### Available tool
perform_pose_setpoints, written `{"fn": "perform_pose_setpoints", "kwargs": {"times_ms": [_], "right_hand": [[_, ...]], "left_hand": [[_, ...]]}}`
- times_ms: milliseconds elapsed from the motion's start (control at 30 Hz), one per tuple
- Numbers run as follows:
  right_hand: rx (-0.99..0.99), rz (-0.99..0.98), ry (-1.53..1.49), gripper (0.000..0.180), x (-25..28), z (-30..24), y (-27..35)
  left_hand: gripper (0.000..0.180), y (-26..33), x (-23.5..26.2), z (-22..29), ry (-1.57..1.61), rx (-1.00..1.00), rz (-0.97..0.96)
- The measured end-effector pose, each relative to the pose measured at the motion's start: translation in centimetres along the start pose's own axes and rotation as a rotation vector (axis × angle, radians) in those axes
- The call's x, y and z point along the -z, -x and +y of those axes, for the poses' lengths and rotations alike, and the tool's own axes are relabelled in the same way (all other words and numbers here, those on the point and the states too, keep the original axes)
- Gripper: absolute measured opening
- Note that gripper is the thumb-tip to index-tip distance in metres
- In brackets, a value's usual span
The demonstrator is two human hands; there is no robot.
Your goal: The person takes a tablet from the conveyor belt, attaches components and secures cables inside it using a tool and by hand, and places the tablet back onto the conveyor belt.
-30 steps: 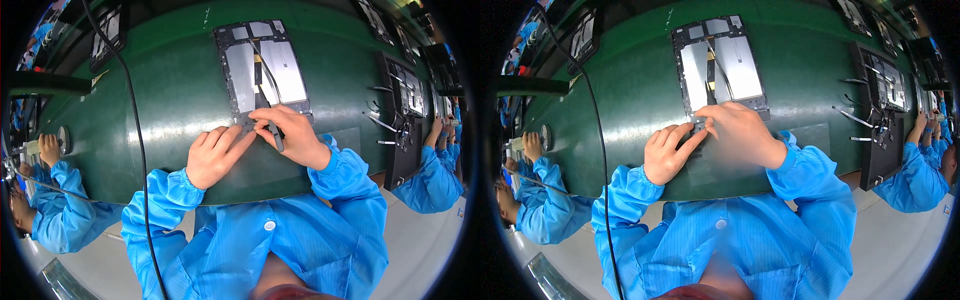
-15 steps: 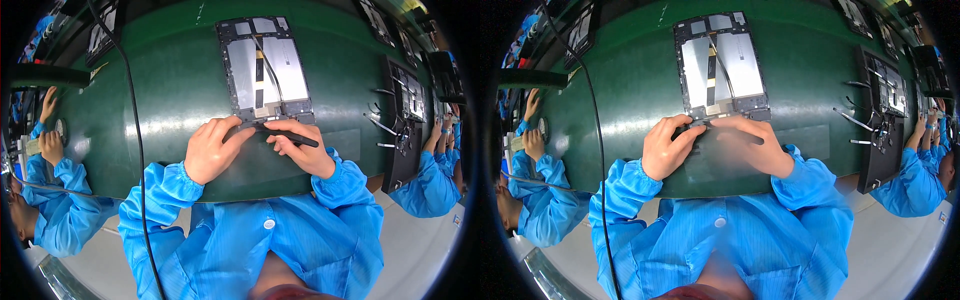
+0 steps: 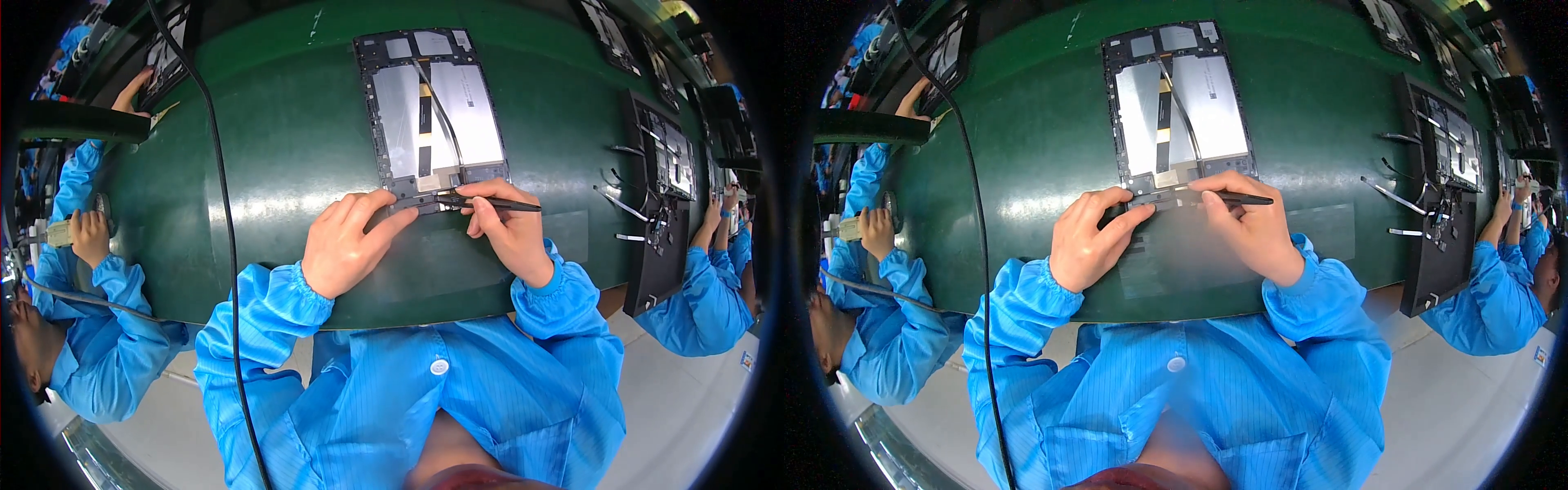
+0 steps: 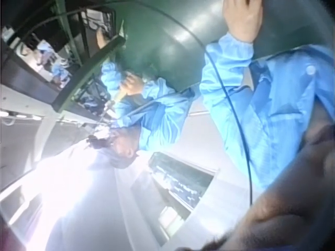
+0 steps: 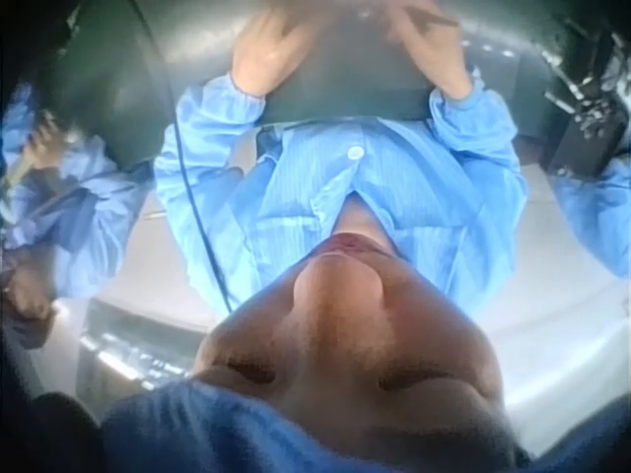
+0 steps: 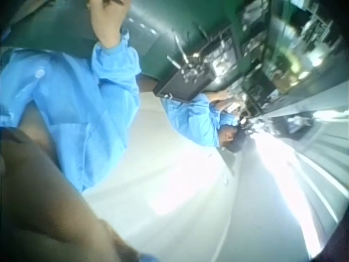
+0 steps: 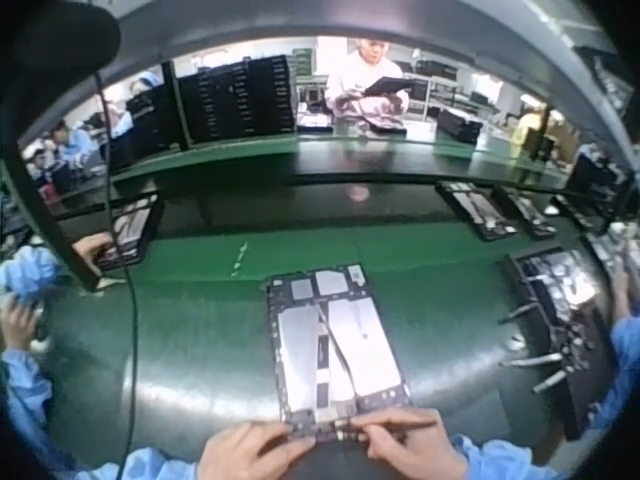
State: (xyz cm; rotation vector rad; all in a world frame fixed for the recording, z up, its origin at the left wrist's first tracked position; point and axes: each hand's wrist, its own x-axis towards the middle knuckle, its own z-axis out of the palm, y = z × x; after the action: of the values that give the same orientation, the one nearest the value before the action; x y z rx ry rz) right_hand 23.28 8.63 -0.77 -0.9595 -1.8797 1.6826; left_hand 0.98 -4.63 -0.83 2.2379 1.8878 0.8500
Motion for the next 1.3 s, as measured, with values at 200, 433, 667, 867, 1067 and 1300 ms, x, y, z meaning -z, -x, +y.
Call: {"fn": "perform_pose_setpoints", "kwargs": {"times_ms": [200, 433, 667, 867, 1067, 1300], "right_hand": [[0.161, -0.002, -0.068, 0.020, 0.0, 0.3, 0.3], [0.426, -0.225, 0.135, 0.029, -1.1, 0.7, -0.6], [0.344, -0.236, 0.202, 0.027, -1.0, 0.2, -0.2], [-0.006, -0.173, -0.222, 0.028, -0.3, -0.7, 1.2], [0.035, -0.302, -0.124, 0.020, -2.1, -1.0, 1.1], [0.219, -0.280, 0.272, 0.012, -5.2, -0.7, -0.6]], "left_hand": [[0.052, 0.7, 0.5, -0.9, -0.079, -0.102, 0.010], [0.046, 0.5, 0.5, -0.8, -0.090, -0.122, 0.036], [0.049, 0.6, 0.4, -0.9, -0.079, -0.129, 0.049], [0.044, 2.2, 1.1, -1.2, 0.028, 0.012, 0.077], [0.046, 5.6, 1.8, 0.4, -0.029, -0.114, -0.170], [0.050, 6.4, 1.4, 0.2, -0.070, -0.101, -0.220]]}}
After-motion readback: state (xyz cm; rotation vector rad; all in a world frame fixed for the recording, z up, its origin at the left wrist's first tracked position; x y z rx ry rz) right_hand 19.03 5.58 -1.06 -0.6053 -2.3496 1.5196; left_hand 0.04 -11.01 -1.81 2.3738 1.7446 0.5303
